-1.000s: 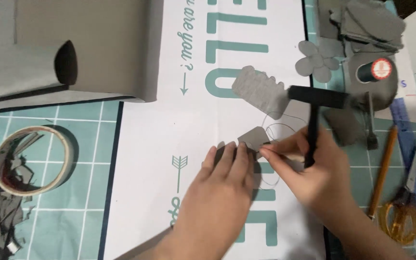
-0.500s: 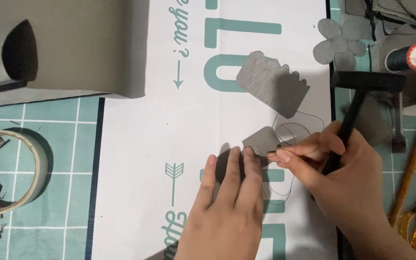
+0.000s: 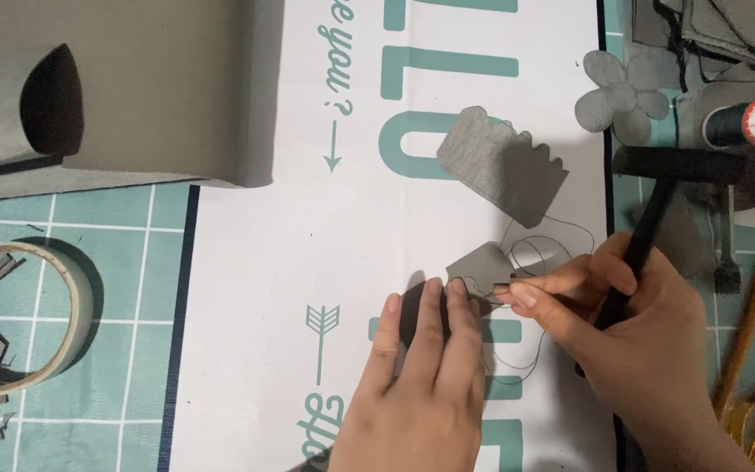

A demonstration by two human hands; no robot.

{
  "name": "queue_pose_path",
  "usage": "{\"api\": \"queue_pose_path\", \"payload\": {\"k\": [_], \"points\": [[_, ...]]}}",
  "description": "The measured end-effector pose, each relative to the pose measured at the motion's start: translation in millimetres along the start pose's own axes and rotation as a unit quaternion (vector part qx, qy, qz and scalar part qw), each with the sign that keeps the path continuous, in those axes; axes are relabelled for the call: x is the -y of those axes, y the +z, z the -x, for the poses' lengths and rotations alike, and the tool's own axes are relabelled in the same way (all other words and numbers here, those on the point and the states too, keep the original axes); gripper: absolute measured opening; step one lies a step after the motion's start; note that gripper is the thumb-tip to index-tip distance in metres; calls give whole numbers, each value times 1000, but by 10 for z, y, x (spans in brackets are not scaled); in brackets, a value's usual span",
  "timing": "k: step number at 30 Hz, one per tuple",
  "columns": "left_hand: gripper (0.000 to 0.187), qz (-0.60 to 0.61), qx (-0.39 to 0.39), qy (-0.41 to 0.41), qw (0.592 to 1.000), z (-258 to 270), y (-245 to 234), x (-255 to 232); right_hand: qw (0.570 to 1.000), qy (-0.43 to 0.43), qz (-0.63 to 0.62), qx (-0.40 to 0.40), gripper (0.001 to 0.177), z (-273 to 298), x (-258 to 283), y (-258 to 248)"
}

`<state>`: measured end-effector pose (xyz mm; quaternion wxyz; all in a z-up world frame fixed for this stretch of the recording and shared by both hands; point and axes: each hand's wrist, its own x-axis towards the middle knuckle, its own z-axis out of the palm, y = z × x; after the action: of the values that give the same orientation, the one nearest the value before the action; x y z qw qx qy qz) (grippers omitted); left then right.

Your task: Punching holes into small leather cutouts using a hand punch and a hammer on a workspace.

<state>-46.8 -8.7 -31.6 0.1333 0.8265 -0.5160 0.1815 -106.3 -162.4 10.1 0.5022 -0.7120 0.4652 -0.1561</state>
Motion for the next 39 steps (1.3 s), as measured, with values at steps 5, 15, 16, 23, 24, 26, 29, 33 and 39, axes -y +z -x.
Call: {"api": "queue_pose_path", "payload": {"k": [5, 15, 16, 23, 24, 26, 29, 33, 39], "points": [[49, -4, 3, -2, 1000, 1, -5, 2, 999, 29, -21, -4, 51, 3, 43, 18], [48, 9, 0, -2, 1000, -4, 3, 9, 999, 3, -41, 1, 50, -10, -22, 15], [48, 9, 0, -2, 1000, -1, 6, 5, 999, 3, -41, 1, 50, -13, -19, 14], [47, 11, 2, -2, 1000, -1, 6, 5, 1000, -18, -20, 4, 50, -29, -87, -2], [48, 10, 7, -1, 1000, 2, 7, 4, 999, -10, -38, 3, 49, -31, -102, 3], [47, 8, 7, -1, 1000, 0, 3, 8, 999, -37, -32, 3, 49, -23, -126, 14], [47, 8, 10, 0, 1000, 1, -5, 7, 997, -81, -4, -2, 51, -5, -153, 23], [45, 25, 15, -1, 1000, -14, -27, 23, 981, -151, 117, -47, 51, 71, -124, 67], [51, 256, 81, 18, 963, -139, -20, 212, 944, -252, 209, -27, 34, 88, -179, 42]]}}
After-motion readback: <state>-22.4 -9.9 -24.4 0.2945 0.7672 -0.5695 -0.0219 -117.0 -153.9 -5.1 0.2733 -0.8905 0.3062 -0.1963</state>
